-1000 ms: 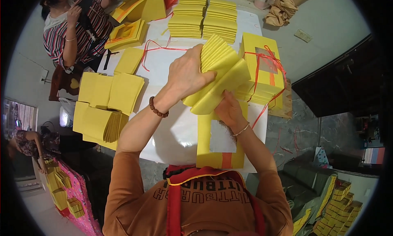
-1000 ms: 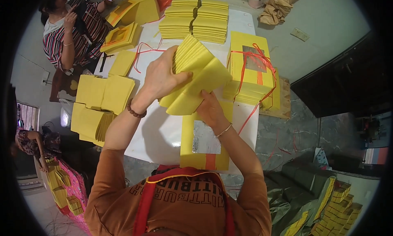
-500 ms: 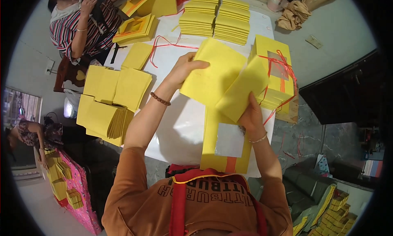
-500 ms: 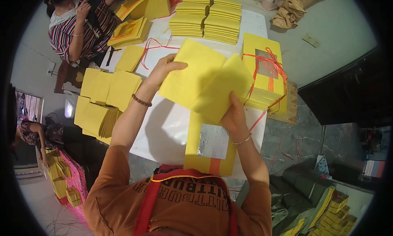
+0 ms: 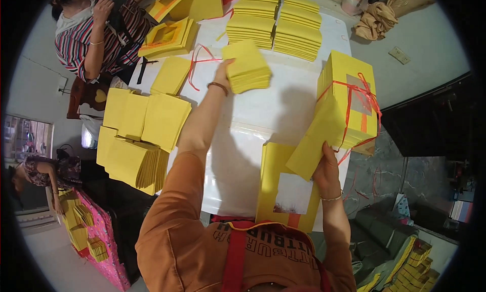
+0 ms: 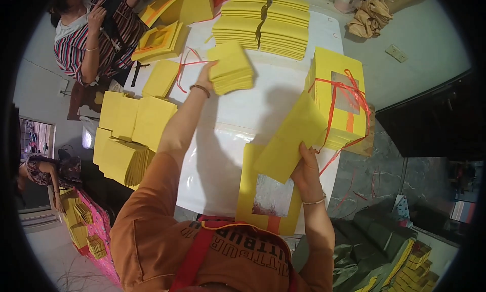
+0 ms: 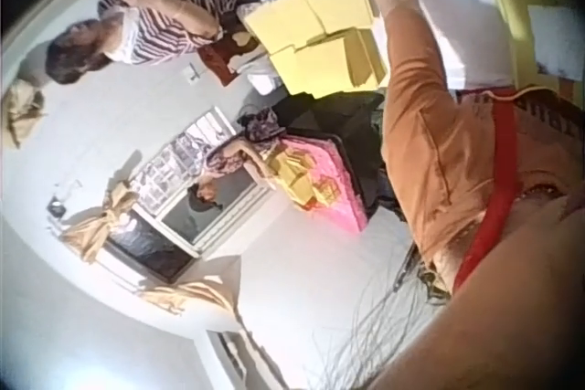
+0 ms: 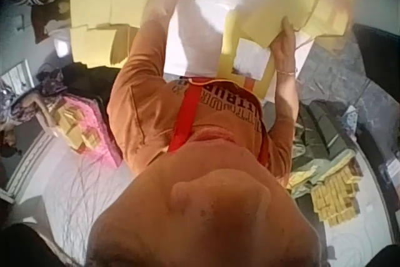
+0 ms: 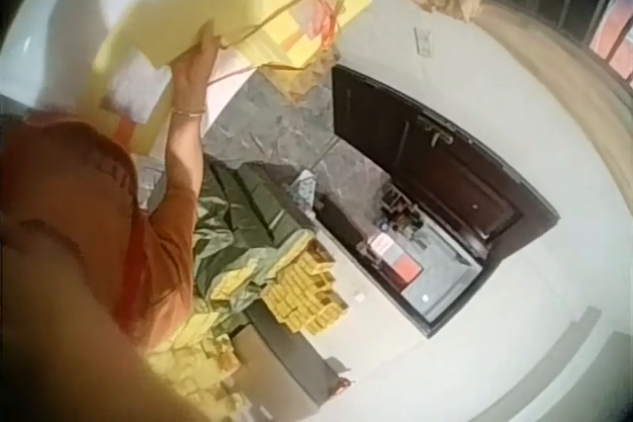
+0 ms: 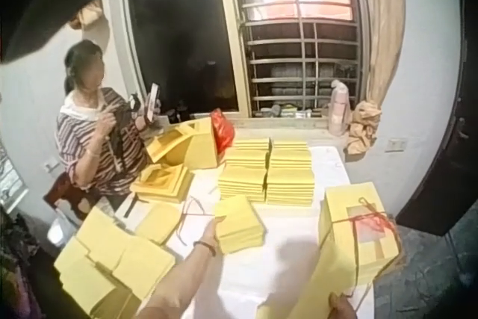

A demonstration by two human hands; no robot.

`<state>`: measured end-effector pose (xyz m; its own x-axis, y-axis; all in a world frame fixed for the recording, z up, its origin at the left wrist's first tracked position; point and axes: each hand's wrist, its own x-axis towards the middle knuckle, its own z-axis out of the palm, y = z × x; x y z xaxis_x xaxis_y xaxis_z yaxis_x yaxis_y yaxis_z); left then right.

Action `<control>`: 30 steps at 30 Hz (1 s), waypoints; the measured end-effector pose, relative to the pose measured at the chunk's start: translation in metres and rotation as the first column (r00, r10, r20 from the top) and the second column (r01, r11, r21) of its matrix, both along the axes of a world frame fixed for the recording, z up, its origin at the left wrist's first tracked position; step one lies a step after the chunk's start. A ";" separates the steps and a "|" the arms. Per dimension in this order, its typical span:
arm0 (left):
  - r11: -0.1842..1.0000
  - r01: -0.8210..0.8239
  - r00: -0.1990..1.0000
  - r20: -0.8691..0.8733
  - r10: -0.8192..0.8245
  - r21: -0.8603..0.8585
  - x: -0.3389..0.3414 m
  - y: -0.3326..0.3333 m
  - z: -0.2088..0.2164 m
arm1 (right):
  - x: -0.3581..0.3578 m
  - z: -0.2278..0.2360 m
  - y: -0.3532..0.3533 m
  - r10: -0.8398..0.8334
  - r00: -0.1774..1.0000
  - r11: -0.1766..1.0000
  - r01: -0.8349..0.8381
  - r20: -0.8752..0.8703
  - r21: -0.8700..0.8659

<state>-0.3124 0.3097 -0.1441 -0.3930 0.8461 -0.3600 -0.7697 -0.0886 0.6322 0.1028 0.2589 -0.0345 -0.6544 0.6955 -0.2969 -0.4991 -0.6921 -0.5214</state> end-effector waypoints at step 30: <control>0.575 -0.767 0.556 0.152 0.817 -0.286 0.063 0.071 0.024 | -0.001 0.003 0.001 0.028 1.000 0.999 -0.028 -0.011 0.021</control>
